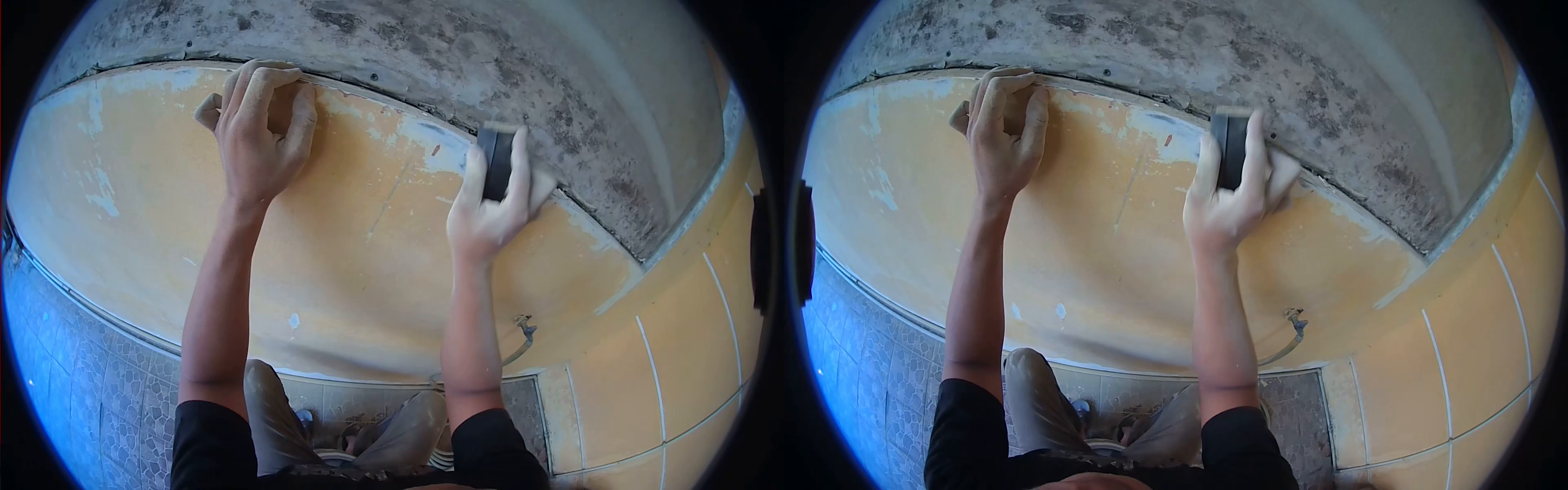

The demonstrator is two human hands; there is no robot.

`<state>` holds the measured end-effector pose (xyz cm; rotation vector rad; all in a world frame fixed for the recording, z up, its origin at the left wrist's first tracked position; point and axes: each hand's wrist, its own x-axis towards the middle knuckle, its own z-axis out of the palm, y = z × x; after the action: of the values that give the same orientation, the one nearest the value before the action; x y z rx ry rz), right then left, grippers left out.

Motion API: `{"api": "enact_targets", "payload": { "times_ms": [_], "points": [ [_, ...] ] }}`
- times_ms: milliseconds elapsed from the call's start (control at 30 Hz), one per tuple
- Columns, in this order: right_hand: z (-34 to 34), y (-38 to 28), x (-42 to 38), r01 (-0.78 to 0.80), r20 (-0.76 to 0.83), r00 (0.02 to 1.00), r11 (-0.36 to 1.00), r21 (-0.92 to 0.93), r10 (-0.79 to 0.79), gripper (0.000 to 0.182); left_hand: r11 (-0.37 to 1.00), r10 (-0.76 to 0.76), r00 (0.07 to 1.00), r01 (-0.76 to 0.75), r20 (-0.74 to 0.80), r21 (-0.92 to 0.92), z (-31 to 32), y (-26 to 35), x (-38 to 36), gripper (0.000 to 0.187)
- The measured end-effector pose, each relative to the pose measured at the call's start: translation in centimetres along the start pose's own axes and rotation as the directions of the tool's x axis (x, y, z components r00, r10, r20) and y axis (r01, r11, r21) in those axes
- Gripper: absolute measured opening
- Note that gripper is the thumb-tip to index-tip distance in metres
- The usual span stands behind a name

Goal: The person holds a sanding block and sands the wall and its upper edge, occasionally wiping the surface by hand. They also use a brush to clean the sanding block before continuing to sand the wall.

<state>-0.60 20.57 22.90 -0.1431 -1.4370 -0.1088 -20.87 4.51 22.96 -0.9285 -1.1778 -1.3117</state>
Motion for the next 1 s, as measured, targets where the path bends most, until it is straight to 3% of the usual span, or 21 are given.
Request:
{"api": "enact_targets", "payload": {
  "times_ms": [67, 133, 200, 267, 367, 433, 500, 633, 667, 733, 767, 833, 900, 967, 1000],
  "points": [
    [0.8, -0.1, 1.5, 0.119, -0.071, 0.989, 0.987, -0.109, -0.127, 0.056, 1.0, 0.01, 1.0, -0.01, 0.001, -0.009, -0.3, -0.1, 0.2, 0.019],
    [0.7, -0.5, -4.6, -0.079, -0.098, 0.992, 0.995, -0.062, 0.073, 0.058, 0.999, 0.015, 1.0, -0.015, 0.019, -0.03, -0.5, -0.1, 0.0, 0.02],
    [-0.6, -1.0, -14.7, -0.103, -0.031, 0.994, 0.992, -0.078, 0.101, 0.054, 0.998, 0.035, 0.999, -0.035, 0.01, -0.049, -0.4, -0.2, 0.1, 0.02],
    [-3.1, -1.1, -23.0, 0.005, 0.157, 0.987, 0.984, -0.178, 0.023, 0.055, 0.999, 0.03, 0.999, -0.03, 0.013, -0.042, -0.5, -0.1, 0.3, 0.02],
    [-2.3, -1.4, -15.5, 0.071, 0.148, 0.988, 0.978, -0.198, -0.042, 0.064, 0.998, 0.01, 1.0, -0.009, 0.027, -0.055, -0.4, 0.0, 0.0, 0.02],
    [-0.4, -1.3, -7.9, -0.048, 0.046, 0.998, 0.995, -0.09, 0.052, 0.061, 1.0, 0.005, 1.0, -0.004, 0.016, -0.031, -0.4, 0.1, 0.0, 0.02],
    [1.5, -1.6, -2.2, -0.028, -0.059, 0.998, 0.998, -0.052, 0.025, 0.06, 1.0, 0.006, 1.0, -0.006, 0.014, -0.022, -0.5, 0.2, 0.0, 0.02],
    [1.9, -2.2, -8.0, -0.094, -0.117, 0.989, 0.995, -0.011, 0.092, 0.06, 1.0, 0.021, 1.0, -0.021, 0.018, -0.016, -0.4, -0.1, -0.1, 0.021],
    [1.1, -1.7, -12.7, -0.076, -0.074, 0.995, 0.995, -0.061, 0.072, 0.061, 0.999, 0.029, 0.999, -0.028, 0.021, -0.018, -0.3, -0.2, 0.0, 0.021],
    [-2.0, -1.9, -21.2, 0.056, 0.167, 0.985, 0.989, -0.136, -0.033, 0.06, 0.998, 0.023, 1.0, -0.023, -0.001, -0.056, -0.2, -0.4, -0.1, 0.021],
    [-2.8, -1.7, -23.3, 0.011, 0.188, 0.982, 0.989, -0.145, 0.017, 0.058, 0.999, 0.019, 1.0, -0.019, -0.008, -0.049, -0.2, -0.3, -0.1, 0.021],
    [-1.6, -1.9, -18.4, -0.029, 0.07, 0.997, 0.996, -0.086, 0.035, 0.056, 0.999, 0.028, 1.0, -0.028, -0.007, -0.03, -0.3, -0.1, -0.1, 0.021],
    [0.8, -2.3, -9.0, -0.16, -0.057, 0.985, 0.987, 0.023, 0.161, 0.052, 0.999, 0.019, 1.0, -0.019, -0.002, -0.038, -0.3, -0.1, -0.2, 0.021],
    [2.8, -2.4, -0.5, -0.21, -0.07, 0.97, 0.95, 0.232, 0.232, 0.052, 0.999, 0.011, 1.0, -0.012, -0.006, -0.052, -0.2, 0.0, -0.2, 0.021],
    [3.0, -2.3, -0.3, -0.212, -0.071, 0.97, 0.95, 0.229, 0.233, 0.052, 0.998, 0.008, 1.0, -0.007, 0.012, -0.065, -0.4, 0.0, -0.2, 0.022]
  ]
}}
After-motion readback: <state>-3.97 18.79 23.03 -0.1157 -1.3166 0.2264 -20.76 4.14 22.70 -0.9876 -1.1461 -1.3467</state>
